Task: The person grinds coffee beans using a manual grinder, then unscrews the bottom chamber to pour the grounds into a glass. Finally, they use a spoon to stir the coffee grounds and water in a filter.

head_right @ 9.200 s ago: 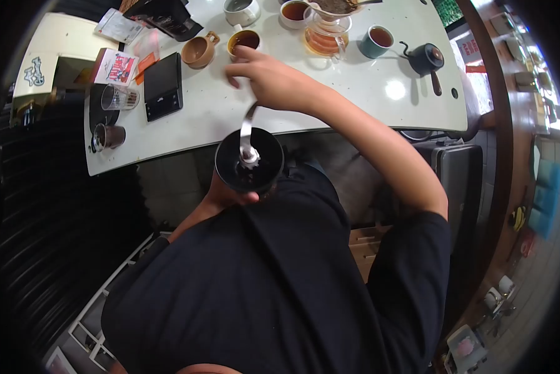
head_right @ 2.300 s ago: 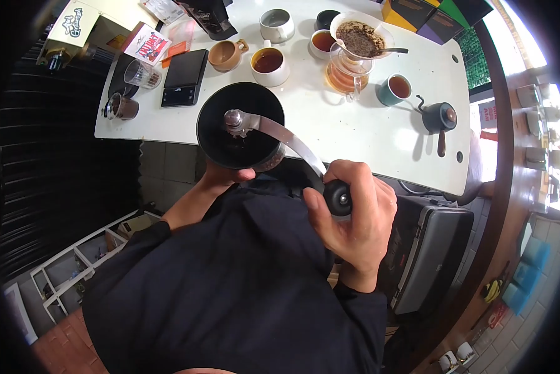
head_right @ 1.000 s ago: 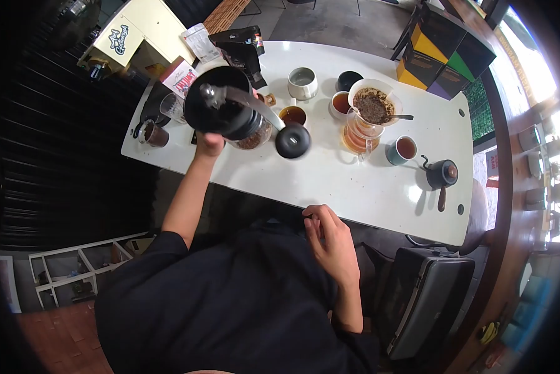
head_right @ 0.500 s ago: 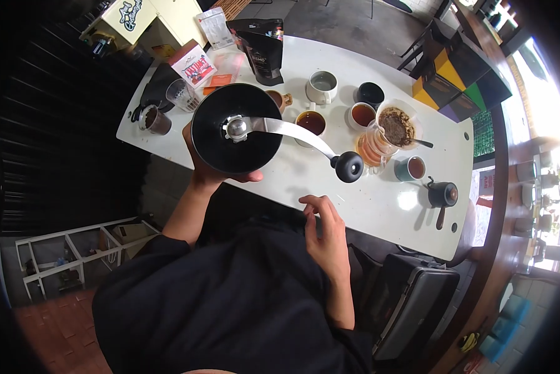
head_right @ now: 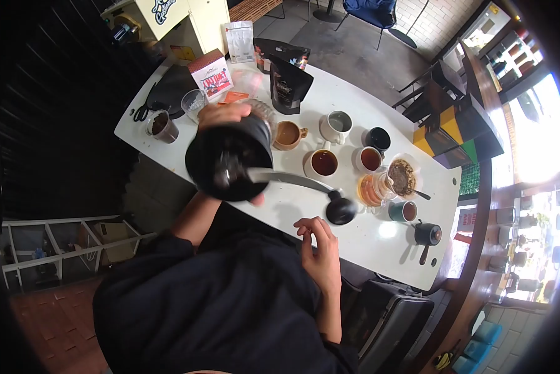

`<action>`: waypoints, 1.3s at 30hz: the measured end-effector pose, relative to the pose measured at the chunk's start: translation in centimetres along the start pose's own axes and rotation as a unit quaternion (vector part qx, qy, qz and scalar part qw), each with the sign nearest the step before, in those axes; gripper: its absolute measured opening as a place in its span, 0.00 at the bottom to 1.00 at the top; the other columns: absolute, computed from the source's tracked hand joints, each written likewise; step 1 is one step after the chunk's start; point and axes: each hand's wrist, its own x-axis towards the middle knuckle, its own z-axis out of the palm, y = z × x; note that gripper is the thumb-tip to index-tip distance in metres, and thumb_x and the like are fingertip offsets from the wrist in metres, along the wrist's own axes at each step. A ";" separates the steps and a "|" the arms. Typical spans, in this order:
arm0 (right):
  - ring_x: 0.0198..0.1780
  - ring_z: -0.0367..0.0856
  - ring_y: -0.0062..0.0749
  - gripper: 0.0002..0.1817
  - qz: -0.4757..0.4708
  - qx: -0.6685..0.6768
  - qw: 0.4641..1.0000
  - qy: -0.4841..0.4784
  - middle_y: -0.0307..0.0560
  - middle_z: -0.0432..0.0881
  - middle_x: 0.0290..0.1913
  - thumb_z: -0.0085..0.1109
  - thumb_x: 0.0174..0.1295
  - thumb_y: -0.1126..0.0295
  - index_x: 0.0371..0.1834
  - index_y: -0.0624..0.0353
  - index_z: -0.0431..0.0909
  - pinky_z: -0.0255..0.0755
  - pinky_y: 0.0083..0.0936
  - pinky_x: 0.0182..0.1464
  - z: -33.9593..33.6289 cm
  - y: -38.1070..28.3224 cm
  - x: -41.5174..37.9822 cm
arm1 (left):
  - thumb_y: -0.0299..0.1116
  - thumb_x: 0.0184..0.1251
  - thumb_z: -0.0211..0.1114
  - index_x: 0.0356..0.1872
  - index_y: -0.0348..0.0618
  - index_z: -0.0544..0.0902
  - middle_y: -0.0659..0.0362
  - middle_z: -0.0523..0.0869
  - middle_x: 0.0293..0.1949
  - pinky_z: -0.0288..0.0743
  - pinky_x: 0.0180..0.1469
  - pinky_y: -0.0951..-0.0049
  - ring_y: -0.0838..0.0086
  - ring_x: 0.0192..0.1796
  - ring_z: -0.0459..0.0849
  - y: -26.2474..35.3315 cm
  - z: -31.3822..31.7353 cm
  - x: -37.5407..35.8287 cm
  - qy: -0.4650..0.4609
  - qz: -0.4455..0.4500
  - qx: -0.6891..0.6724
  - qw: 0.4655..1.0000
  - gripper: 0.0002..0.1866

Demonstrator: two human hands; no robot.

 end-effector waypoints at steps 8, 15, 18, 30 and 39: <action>0.40 0.81 0.31 0.13 -0.015 0.004 1.000 0.013 0.48 0.79 0.38 0.51 0.62 0.89 0.47 0.66 0.76 0.75 0.27 0.47 2.4 0.1 1.9 | 0.85 0.37 0.68 0.47 0.37 0.78 0.52 0.87 0.45 0.69 0.59 0.60 0.63 0.48 0.87 -4.3 -0.5 -2.0 0.002 -0.019 0.002 1.000 0.54; 0.50 0.78 0.45 0.40 -0.229 0.074 0.955 0.172 0.67 0.75 0.52 0.71 0.64 0.57 0.69 0.49 0.51 0.74 0.38 0.51 1.0 0.7 3.6 | 0.76 0.50 0.70 0.46 0.41 0.79 0.54 0.90 0.43 0.70 0.62 0.57 0.66 0.48 0.90 -6.9 -1.0 -2.5 -0.024 -0.007 -0.016 1.000 0.44; 0.46 0.79 0.47 0.33 -0.248 -0.040 0.953 0.171 0.63 0.78 0.49 0.74 0.61 0.56 0.63 0.50 0.63 0.75 0.39 0.48 0.4 -1.3 6.2 | 0.74 0.52 0.71 0.46 0.41 0.79 0.54 0.90 0.42 0.70 0.61 0.58 0.66 0.47 0.90 -7.1 -0.2 -2.9 -0.047 -0.041 -0.033 0.998 0.42; 0.27 0.75 0.31 0.16 -0.223 -0.381 0.897 0.028 0.40 0.73 0.29 0.72 0.54 0.63 0.38 0.58 0.77 0.67 0.27 0.29 -0.3 -5.2 8.4 | 0.68 0.30 0.85 0.51 0.35 0.82 0.55 0.88 0.42 0.82 0.52 0.61 0.60 0.41 0.88 -6.3 2.4 -9.7 -0.199 -0.391 -0.210 0.874 0.52; 0.40 0.77 0.36 0.14 -0.275 -0.322 0.889 -0.172 0.43 0.74 0.33 0.63 0.63 0.60 0.41 0.56 0.72 0.70 0.32 0.43 4.9 -4.9 11.1 | 0.51 0.54 0.76 0.51 0.41 0.74 0.56 0.83 0.48 0.75 0.53 0.58 0.62 0.54 0.80 2.5 0.1 -16.4 -0.404 -0.535 -0.359 0.649 0.32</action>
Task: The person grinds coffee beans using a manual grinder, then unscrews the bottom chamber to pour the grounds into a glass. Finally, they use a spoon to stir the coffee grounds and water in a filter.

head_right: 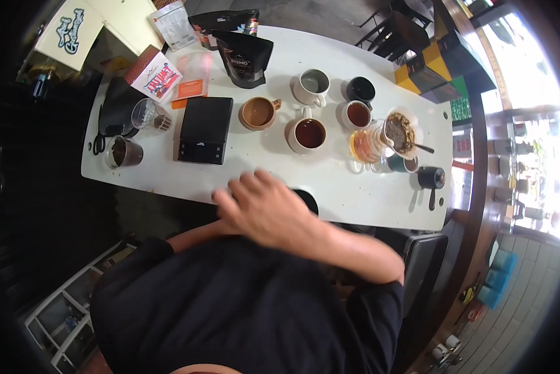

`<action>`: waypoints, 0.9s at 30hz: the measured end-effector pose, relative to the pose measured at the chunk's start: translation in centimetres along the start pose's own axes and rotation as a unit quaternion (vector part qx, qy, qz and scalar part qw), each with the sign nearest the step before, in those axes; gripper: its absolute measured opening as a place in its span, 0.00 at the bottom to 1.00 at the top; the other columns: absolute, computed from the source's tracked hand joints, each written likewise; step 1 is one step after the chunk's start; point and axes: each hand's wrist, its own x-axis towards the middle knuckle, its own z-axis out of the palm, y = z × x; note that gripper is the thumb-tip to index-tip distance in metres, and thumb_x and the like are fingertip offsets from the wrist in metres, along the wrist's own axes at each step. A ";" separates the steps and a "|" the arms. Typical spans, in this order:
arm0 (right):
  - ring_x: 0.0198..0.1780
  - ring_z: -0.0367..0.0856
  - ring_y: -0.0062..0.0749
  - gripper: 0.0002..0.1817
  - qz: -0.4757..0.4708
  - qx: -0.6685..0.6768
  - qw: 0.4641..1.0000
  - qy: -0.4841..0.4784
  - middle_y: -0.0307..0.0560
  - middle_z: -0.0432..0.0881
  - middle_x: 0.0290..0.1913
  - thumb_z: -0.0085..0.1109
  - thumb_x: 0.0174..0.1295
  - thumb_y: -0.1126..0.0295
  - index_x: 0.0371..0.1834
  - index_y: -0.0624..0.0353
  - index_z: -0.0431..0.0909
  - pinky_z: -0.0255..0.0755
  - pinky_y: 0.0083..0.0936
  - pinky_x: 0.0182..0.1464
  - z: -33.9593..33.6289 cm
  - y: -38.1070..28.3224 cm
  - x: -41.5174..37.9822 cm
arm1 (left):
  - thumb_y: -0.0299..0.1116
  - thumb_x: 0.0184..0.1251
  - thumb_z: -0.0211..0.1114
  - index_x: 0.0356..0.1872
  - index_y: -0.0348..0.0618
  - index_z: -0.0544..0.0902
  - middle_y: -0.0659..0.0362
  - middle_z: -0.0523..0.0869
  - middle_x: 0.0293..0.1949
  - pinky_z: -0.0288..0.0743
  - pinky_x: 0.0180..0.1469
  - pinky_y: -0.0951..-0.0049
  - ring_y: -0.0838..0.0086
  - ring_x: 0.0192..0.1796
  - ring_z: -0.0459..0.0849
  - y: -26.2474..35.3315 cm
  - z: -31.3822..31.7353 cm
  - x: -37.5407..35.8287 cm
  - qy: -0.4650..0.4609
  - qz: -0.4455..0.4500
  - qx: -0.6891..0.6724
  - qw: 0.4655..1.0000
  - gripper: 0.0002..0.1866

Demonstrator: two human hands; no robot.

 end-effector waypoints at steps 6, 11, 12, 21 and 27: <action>0.44 0.80 0.61 0.13 0.174 0.100 0.980 0.008 0.60 0.80 0.38 0.53 0.72 0.65 0.48 0.62 0.65 0.72 0.48 0.46 0.0 10.3 -0.7 | 0.57 0.36 0.88 0.50 0.37 0.82 0.61 0.87 0.44 0.79 0.53 0.70 0.76 0.47 0.85 4.0 -2.1 -1.4 0.011 0.038 -0.195 0.980 0.43; 0.41 0.79 0.57 0.12 0.247 0.093 0.964 -0.013 0.57 0.78 0.37 0.62 0.64 0.72 0.44 0.63 0.70 0.73 0.46 0.43 0.7 4.8 -7.6 | 0.64 0.45 0.83 0.48 0.34 0.83 0.59 0.90 0.40 0.81 0.49 0.71 0.76 0.44 0.87 0.4 -5.4 -2.4 0.196 0.047 -0.084 0.976 0.42; 0.41 0.79 0.55 0.12 0.226 0.114 0.967 -0.038 0.57 0.77 0.36 0.64 0.60 0.73 0.42 0.63 0.71 0.74 0.44 0.45 0.3 2.2 -7.5 | 0.64 0.45 0.83 0.48 0.34 0.83 0.59 0.90 0.40 0.81 0.49 0.71 0.76 0.44 0.87 0.3 -6.0 -2.4 0.195 0.045 -0.085 0.976 0.42; 0.44 0.77 0.39 0.15 -0.040 0.075 0.993 0.088 0.45 0.75 0.42 0.67 0.61 0.64 0.49 0.54 0.76 0.71 0.36 0.49 -0.2 -2.4 -0.2 | 0.46 0.57 0.77 0.48 0.42 0.81 0.58 0.87 0.40 0.81 0.51 0.64 0.71 0.43 0.87 4.1 -0.9 -1.3 0.149 0.069 -0.176 0.971 0.24; 0.44 0.83 0.40 0.22 0.195 0.270 0.915 0.228 0.49 0.84 0.41 0.57 0.54 0.89 0.53 0.62 0.78 0.77 0.32 0.48 -2.1 -1.4 -6.2 | 0.55 0.36 0.89 0.53 0.37 0.81 0.57 0.88 0.45 0.81 0.54 0.68 0.70 0.48 0.87 -0.4 -5.7 -2.4 0.043 0.076 0.092 0.992 0.44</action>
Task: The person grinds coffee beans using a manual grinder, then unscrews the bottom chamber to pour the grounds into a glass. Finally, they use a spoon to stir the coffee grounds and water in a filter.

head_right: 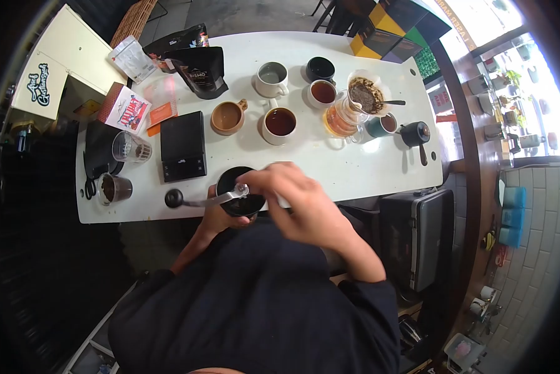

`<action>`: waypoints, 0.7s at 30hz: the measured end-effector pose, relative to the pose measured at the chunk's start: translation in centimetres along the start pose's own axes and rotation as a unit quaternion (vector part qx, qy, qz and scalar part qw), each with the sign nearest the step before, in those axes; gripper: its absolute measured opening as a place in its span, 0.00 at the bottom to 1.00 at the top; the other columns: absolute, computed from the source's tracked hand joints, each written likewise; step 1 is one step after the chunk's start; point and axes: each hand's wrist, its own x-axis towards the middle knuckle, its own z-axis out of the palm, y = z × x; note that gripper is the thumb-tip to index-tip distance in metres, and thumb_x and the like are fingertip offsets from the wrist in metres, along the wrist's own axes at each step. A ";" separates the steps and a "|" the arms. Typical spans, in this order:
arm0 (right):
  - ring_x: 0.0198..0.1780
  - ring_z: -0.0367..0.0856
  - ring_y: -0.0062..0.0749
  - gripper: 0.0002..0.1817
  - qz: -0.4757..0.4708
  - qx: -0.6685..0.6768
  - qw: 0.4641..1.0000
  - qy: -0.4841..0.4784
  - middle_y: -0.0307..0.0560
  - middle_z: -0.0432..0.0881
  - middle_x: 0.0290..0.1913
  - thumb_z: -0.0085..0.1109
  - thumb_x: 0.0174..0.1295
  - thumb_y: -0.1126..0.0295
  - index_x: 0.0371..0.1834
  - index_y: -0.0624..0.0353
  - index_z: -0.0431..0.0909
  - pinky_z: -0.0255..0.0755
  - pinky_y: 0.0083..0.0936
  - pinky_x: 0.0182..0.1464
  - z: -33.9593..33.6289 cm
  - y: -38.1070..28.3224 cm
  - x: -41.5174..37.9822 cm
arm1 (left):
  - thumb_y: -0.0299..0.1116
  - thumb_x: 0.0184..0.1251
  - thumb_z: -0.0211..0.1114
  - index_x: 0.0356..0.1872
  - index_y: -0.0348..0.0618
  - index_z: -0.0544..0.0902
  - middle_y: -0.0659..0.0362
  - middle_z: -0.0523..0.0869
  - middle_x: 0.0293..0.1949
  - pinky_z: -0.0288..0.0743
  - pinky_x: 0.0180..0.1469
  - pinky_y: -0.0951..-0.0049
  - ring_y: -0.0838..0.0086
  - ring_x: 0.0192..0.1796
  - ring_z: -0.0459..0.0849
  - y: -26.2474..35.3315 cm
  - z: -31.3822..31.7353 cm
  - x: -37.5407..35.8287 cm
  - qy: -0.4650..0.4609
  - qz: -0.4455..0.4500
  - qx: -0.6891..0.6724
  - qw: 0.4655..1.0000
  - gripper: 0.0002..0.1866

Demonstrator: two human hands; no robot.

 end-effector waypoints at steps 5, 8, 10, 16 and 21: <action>0.42 0.86 0.35 0.24 0.179 0.087 0.974 0.112 0.44 0.84 0.35 0.55 0.56 0.89 0.57 0.62 0.75 0.73 0.31 0.60 1.3 2.7 -4.3 | 0.57 0.33 0.90 0.48 0.35 0.83 0.58 0.89 0.42 0.82 0.50 0.71 0.72 0.44 0.88 -1.2 -0.8 -0.5 0.038 -0.032 -0.056 0.997 0.44; 0.45 0.86 0.35 0.24 0.186 0.095 0.970 0.122 0.44 0.84 0.35 0.55 0.57 0.88 0.58 0.61 0.74 0.72 0.32 0.61 1.9 3.2 -5.4 | 0.57 0.33 0.90 0.44 0.35 0.84 0.61 0.89 0.36 0.82 0.48 0.73 0.80 0.40 0.86 2.0 -0.5 0.8 0.020 -0.069 -0.160 0.985 0.42; 0.46 0.86 0.40 0.25 0.199 0.074 0.972 0.102 0.44 0.84 0.35 0.54 0.58 0.87 0.59 0.59 0.74 0.72 0.32 0.62 1.4 2.5 -5.2 | 0.56 0.34 0.90 0.45 0.35 0.84 0.61 0.89 0.37 0.82 0.48 0.73 0.80 0.41 0.86 1.7 -0.3 1.2 -0.009 -0.068 -0.165 0.984 0.42; 0.43 0.87 0.41 0.27 0.180 0.052 0.979 0.082 0.45 0.84 0.34 0.54 0.56 0.86 0.61 0.58 0.73 0.77 0.33 0.55 -0.6 1.6 -4.5 | 0.53 0.38 0.90 0.51 0.34 0.83 0.60 0.89 0.41 0.82 0.51 0.73 0.78 0.44 0.86 3.6 2.2 2.0 -0.043 -0.053 -0.180 0.981 0.42; 0.40 0.86 0.37 0.27 0.166 0.052 0.980 0.091 0.45 0.83 0.33 0.52 0.55 0.87 0.60 0.59 0.73 0.78 0.32 0.50 -2.2 2.1 -5.9 | 0.47 0.37 0.91 0.60 0.33 0.77 0.54 0.88 0.49 0.83 0.56 0.65 0.69 0.51 0.88 3.2 4.1 2.3 -0.090 -0.075 -0.184 0.976 0.48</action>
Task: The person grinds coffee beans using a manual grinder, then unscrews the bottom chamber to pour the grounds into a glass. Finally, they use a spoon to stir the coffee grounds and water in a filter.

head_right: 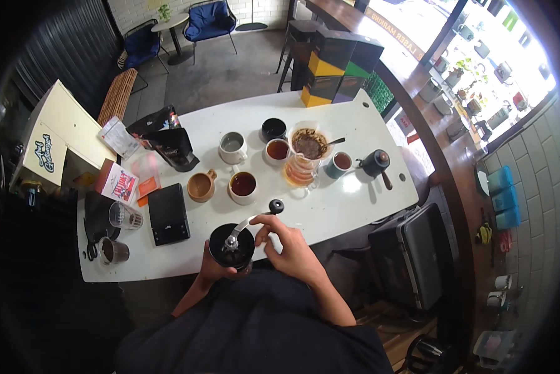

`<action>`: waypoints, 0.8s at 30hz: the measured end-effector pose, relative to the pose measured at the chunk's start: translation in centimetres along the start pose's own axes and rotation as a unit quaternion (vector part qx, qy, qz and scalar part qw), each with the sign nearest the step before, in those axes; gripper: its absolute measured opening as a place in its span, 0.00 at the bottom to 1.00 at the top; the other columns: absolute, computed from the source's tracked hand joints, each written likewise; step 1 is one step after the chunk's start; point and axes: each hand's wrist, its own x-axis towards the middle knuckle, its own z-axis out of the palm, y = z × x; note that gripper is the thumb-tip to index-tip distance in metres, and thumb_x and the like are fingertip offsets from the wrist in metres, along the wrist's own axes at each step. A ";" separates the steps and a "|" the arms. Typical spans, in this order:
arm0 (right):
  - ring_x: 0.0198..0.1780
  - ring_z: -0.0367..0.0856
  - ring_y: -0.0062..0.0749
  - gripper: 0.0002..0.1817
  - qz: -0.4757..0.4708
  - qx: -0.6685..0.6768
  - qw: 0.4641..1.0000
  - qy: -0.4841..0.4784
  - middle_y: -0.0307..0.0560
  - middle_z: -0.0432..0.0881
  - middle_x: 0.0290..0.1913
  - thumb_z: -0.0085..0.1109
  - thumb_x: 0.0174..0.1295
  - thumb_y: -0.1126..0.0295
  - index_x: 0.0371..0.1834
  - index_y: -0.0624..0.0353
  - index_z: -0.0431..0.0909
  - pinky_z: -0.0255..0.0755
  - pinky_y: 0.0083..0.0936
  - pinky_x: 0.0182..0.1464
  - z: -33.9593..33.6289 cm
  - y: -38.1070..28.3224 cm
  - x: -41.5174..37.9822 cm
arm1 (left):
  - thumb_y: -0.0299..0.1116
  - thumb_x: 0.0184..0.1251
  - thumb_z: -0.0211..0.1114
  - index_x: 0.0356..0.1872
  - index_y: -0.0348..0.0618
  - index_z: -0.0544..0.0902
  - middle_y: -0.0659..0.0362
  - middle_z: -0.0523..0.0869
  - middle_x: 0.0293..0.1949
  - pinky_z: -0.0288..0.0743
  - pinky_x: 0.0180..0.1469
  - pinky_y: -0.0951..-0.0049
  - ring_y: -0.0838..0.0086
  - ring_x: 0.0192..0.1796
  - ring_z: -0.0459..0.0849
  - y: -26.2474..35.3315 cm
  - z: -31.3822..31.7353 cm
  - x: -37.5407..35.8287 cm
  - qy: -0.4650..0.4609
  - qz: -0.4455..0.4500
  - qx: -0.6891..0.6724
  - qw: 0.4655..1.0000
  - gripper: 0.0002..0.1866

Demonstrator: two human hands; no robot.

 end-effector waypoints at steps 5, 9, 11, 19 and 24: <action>0.42 0.85 0.41 0.24 -0.030 0.014 0.999 0.026 0.45 0.84 0.35 0.52 0.56 0.88 0.57 0.60 0.75 0.76 0.34 0.53 -3.0 1.3 -1.2 | 0.53 0.39 0.89 0.48 0.34 0.84 0.58 0.90 0.40 0.82 0.50 0.71 0.76 0.43 0.88 0.1 3.5 1.5 0.053 0.078 0.012 0.995 0.39; 0.44 0.84 0.47 0.21 -0.073 0.002 0.997 0.038 0.46 0.84 0.35 0.54 0.57 0.88 0.54 0.61 0.76 0.75 0.35 0.56 -6.4 2.5 -2.7 | 0.55 0.40 0.88 0.49 0.34 0.84 0.59 0.90 0.41 0.82 0.52 0.70 0.76 0.44 0.88 0.0 6.7 2.0 0.102 0.108 0.042 0.988 0.40; 0.42 0.84 0.42 0.20 -0.050 0.020 0.998 0.024 0.46 0.81 0.32 0.51 0.56 0.89 0.52 0.63 0.75 0.75 0.32 0.54 -7.7 3.2 -3.4 | 0.56 0.40 0.88 0.49 0.35 0.83 0.58 0.90 0.41 0.82 0.53 0.70 0.76 0.45 0.88 -0.4 7.9 2.4 0.113 0.103 0.027 0.988 0.41; 0.48 0.81 0.28 0.14 -0.061 0.096 0.993 -0.009 0.46 0.80 0.45 0.51 0.64 0.86 0.52 0.65 0.73 0.74 0.26 0.57 -9.5 8.0 -4.2 | 0.58 0.42 0.87 0.51 0.35 0.83 0.59 0.90 0.43 0.80 0.54 0.70 0.77 0.47 0.87 -2.0 10.5 2.5 0.157 0.098 0.071 0.980 0.41; 0.59 0.80 0.38 0.42 0.033 0.121 0.984 -0.124 0.55 0.78 0.61 0.75 0.60 0.64 0.73 0.63 0.60 0.74 0.35 0.62 -7.1 7.7 -3.7 | 0.69 0.46 0.79 0.54 0.35 0.83 0.58 0.89 0.46 0.80 0.56 0.69 0.74 0.50 0.86 -1.8 12.0 1.6 0.184 0.051 0.000 0.982 0.47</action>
